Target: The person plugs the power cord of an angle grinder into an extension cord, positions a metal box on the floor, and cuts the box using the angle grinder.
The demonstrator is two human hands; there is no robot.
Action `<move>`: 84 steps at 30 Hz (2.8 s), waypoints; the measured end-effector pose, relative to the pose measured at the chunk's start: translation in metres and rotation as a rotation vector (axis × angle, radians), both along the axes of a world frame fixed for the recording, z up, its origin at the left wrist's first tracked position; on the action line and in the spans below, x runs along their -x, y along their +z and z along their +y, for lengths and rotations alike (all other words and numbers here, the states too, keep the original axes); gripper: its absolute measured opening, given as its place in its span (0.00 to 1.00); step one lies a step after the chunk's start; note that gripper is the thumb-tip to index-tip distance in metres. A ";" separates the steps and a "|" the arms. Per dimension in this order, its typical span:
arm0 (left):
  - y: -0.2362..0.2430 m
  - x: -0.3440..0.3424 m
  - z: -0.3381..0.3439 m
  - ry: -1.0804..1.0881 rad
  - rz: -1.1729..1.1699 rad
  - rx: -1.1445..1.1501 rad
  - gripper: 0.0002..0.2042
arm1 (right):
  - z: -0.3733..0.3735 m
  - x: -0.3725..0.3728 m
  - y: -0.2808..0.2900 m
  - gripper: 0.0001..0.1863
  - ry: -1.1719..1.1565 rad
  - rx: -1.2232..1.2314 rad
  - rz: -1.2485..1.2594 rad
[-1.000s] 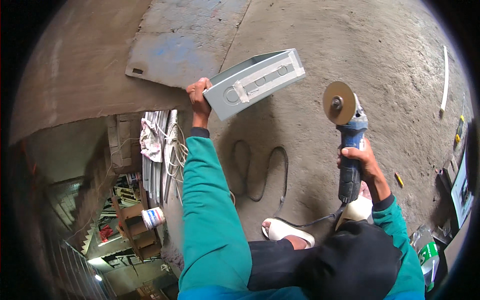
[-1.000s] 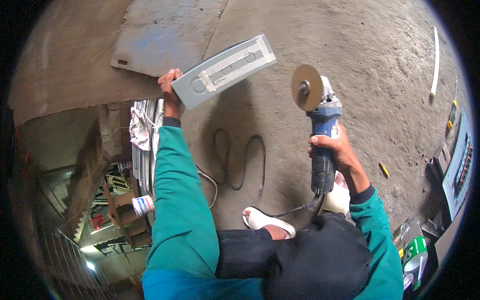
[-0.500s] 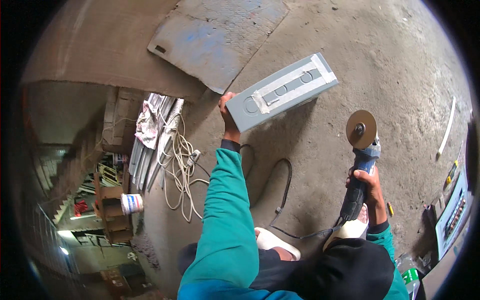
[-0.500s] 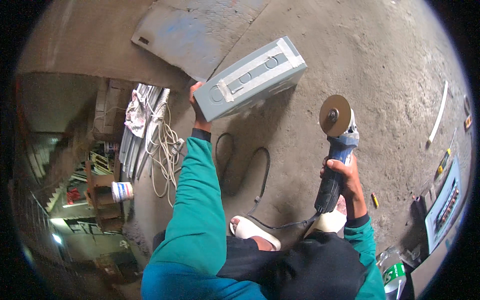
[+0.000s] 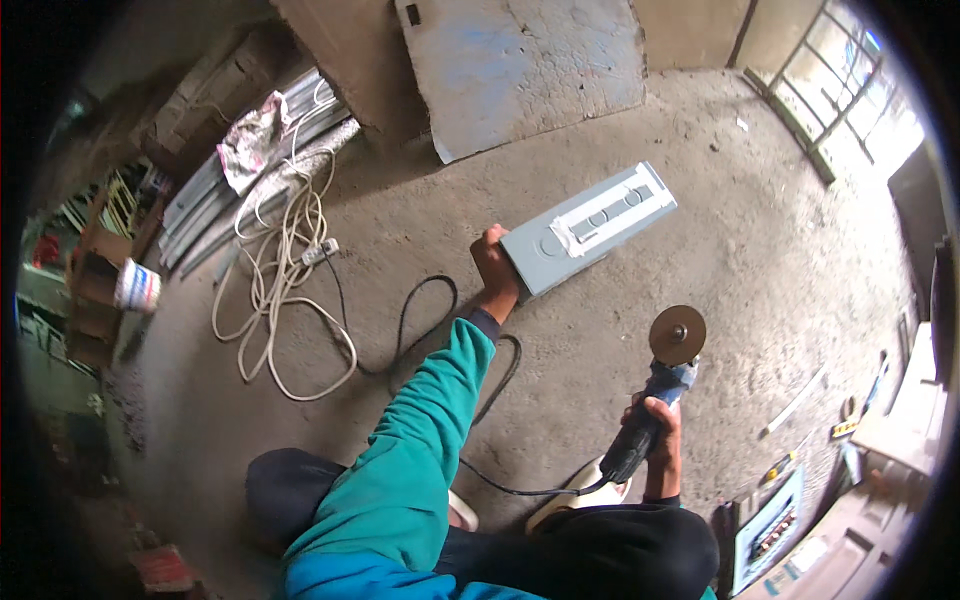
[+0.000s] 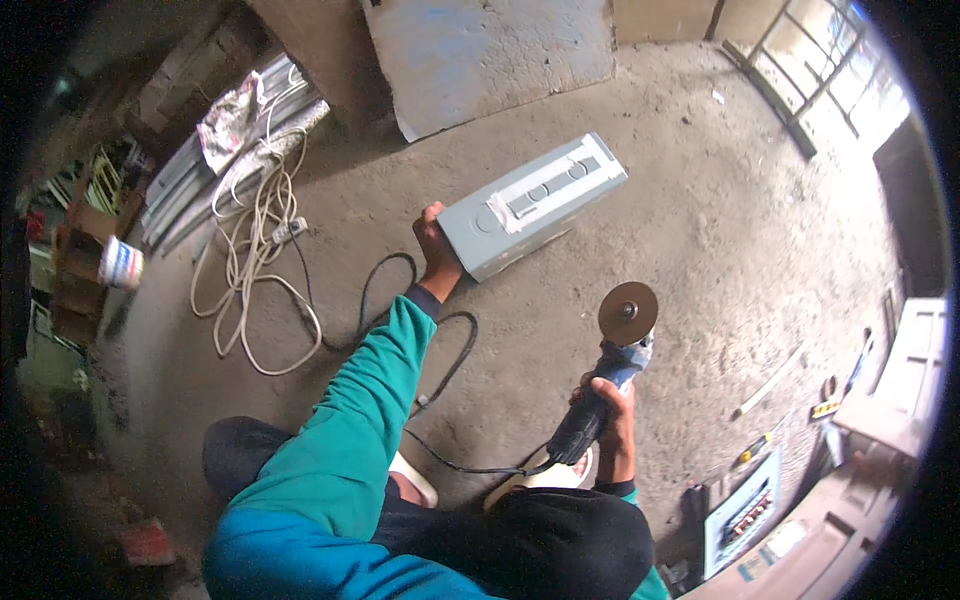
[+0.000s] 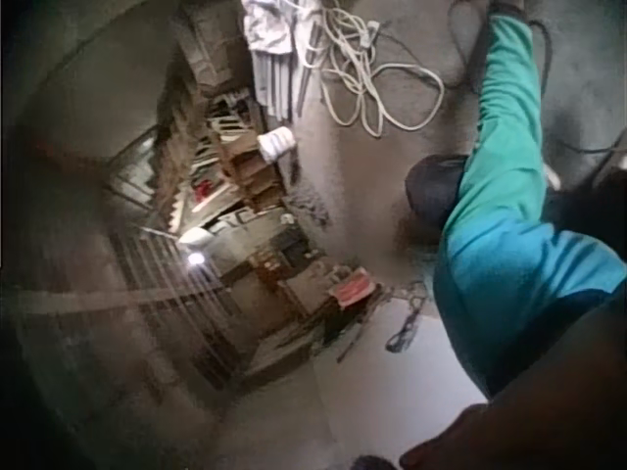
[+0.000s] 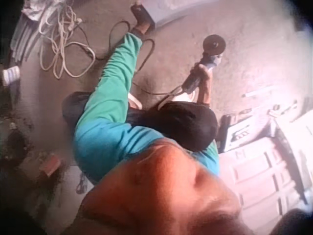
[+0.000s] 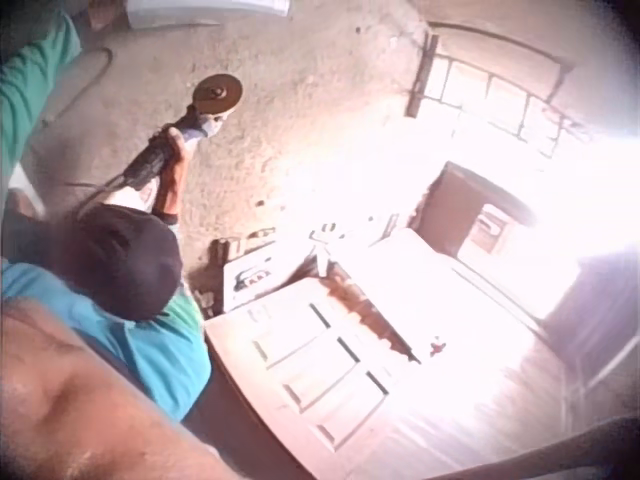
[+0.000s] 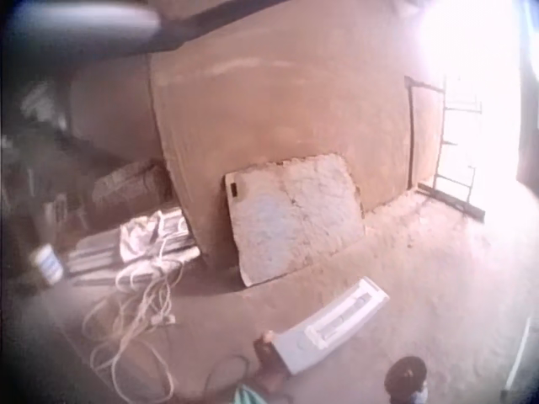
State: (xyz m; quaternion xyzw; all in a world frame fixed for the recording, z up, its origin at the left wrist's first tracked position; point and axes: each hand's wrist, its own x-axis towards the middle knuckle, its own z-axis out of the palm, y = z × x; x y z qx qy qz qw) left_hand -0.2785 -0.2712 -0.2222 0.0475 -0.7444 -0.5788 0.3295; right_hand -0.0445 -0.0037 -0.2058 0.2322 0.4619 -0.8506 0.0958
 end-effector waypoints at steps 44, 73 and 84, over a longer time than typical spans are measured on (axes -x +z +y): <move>0.107 -0.045 -0.004 -0.449 -0.814 0.120 0.28 | -0.013 0.087 0.192 0.14 0.235 -0.072 -0.383; 0.119 0.106 -0.027 -0.624 -0.877 -0.084 0.23 | -0.061 0.182 0.287 0.19 0.359 -0.512 -0.782; 0.067 0.143 -0.050 -0.446 -0.554 0.092 0.23 | -0.085 0.250 0.263 0.27 0.620 -0.671 -0.590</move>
